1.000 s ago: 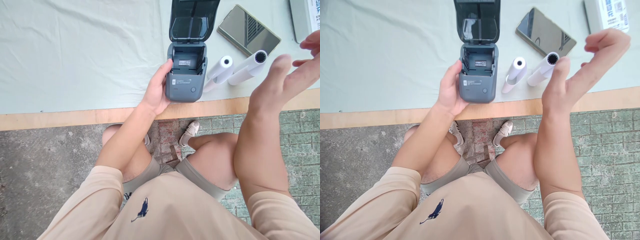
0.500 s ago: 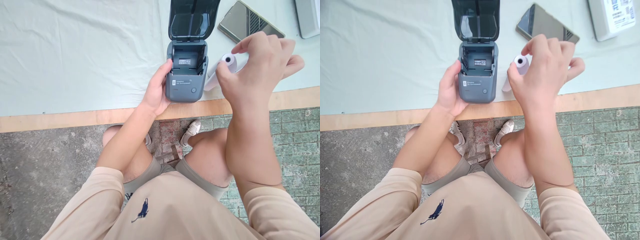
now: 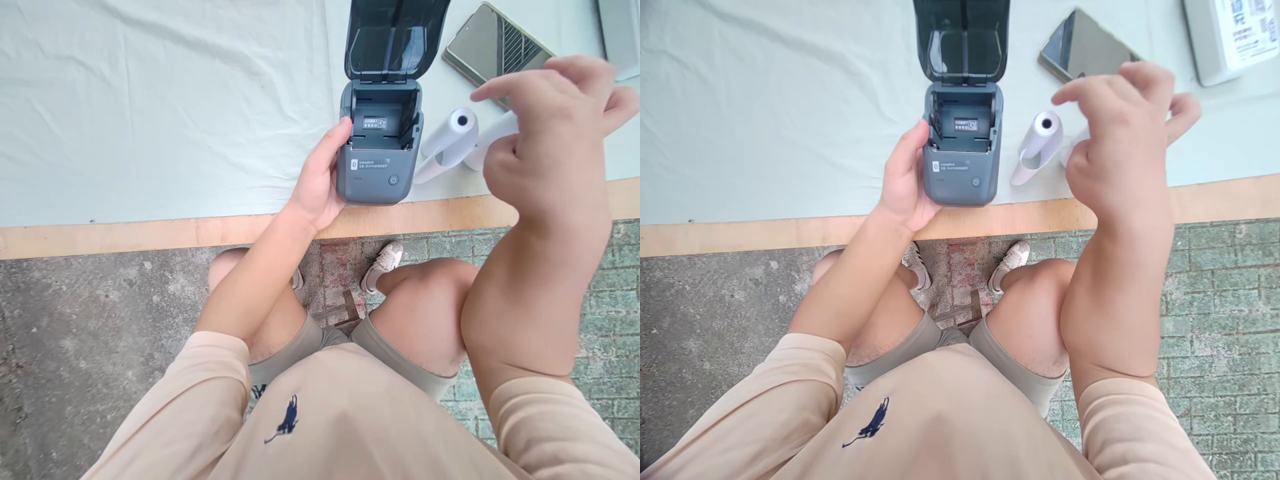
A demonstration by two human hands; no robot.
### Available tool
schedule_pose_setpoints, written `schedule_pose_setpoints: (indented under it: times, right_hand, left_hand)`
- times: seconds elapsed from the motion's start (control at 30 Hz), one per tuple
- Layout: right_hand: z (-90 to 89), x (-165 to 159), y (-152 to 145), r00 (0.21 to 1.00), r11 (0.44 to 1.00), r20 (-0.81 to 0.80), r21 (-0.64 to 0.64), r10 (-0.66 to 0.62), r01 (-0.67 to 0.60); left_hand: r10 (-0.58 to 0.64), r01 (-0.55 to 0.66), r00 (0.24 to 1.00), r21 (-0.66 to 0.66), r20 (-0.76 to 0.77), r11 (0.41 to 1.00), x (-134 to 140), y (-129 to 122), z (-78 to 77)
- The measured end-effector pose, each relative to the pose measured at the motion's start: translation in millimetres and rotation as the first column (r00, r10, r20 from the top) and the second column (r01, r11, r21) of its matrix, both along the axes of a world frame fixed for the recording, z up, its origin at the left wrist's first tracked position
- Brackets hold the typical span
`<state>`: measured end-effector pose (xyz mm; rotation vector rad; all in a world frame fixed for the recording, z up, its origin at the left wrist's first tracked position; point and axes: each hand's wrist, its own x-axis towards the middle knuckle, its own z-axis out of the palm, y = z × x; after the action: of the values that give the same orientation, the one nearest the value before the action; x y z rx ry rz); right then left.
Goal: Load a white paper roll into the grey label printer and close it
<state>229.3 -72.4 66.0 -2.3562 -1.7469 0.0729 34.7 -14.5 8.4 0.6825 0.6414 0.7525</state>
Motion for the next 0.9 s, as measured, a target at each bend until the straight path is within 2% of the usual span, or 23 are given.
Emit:
schedule_pose_setpoints:
  times: [0.1, 0.33, 0.43, 0.53, 0.6, 0.67, 0.73, 0.8, 0.83, 0.87, 0.9]
  right_hand:
    - [-3.1, 2.1, -0.1, 0.996, 0.995, -0.016, -0.053, 0.083, -0.084]
    - [-8.4, -6.2, 5.4, 0.994, 0.995, -0.052, -0.004, 0.099, -0.099]
    - [-10.2, -8.3, 6.0, 0.990, 0.989, -0.037, 0.076, 0.134, -0.131]
    - [-12.2, -5.8, 5.1, 0.970, 0.944, -0.127, 0.283, 0.208, -0.166]
    - [-13.2, -3.6, 3.3, 0.919, 0.878, -0.277, 0.460, 0.282, -0.132]
    - [-12.9, -4.2, 0.1, 0.823, 0.827, -0.435, 0.558, 0.364, -0.071]
    - [-11.0, -10.0, -3.7, 0.697, 0.853, -0.576, 0.512, 0.428, -0.101]
    - [-7.6, -20.7, -6.7, 0.557, 0.886, -0.692, 0.399, 0.460, -0.236]
    - [-5.8, -27.1, -7.4, 0.505, 0.882, -0.726, 0.352, 0.468, -0.312]
    - [-4.1, -33.6, -7.4, 0.481, 0.869, -0.733, 0.326, 0.481, -0.372]
    - [-2.5, -39.7, -6.7, 0.489, 0.857, -0.717, 0.318, 0.497, -0.404]
  left_hand:
    - [-0.006, 0.006, 1.000, -0.004, 0.000, 1.000, -0.2, 0.2, -0.9]
    - [-0.017, 0.016, 1.000, -0.034, -0.015, 0.999, 0.2, 0.1, 1.0]
    - [-0.016, 0.017, 1.000, -0.047, 0.022, 0.999, 0.0, 0.4, 1.0]
    - [0.005, -0.003, 0.999, -0.066, 0.035, 0.998, -1.0, 1.3, -1.4]
    - [0.019, -0.019, 1.000, -0.081, -0.005, 0.997, -1.8, 1.7, -3.5]
    - [0.016, -0.019, 0.999, -0.073, -0.046, 0.997, -1.9, 1.4, -4.8]
    - [0.018, -0.021, 0.998, -0.052, -0.055, 0.998, -0.9, 0.0, -4.6]
    - [0.033, -0.033, 0.999, -0.023, -0.033, 0.999, 0.5, -2.2, -3.1]
    - [0.036, -0.036, 0.999, -0.003, -0.018, 0.999, 1.1, -3.4, -2.3]
    - [0.034, -0.033, 0.999, 0.016, -0.007, 0.999, 1.4, -4.6, -1.8]
    - [0.029, -0.029, 1.000, 0.034, 0.001, 0.999, 1.5, -5.5, -1.6]
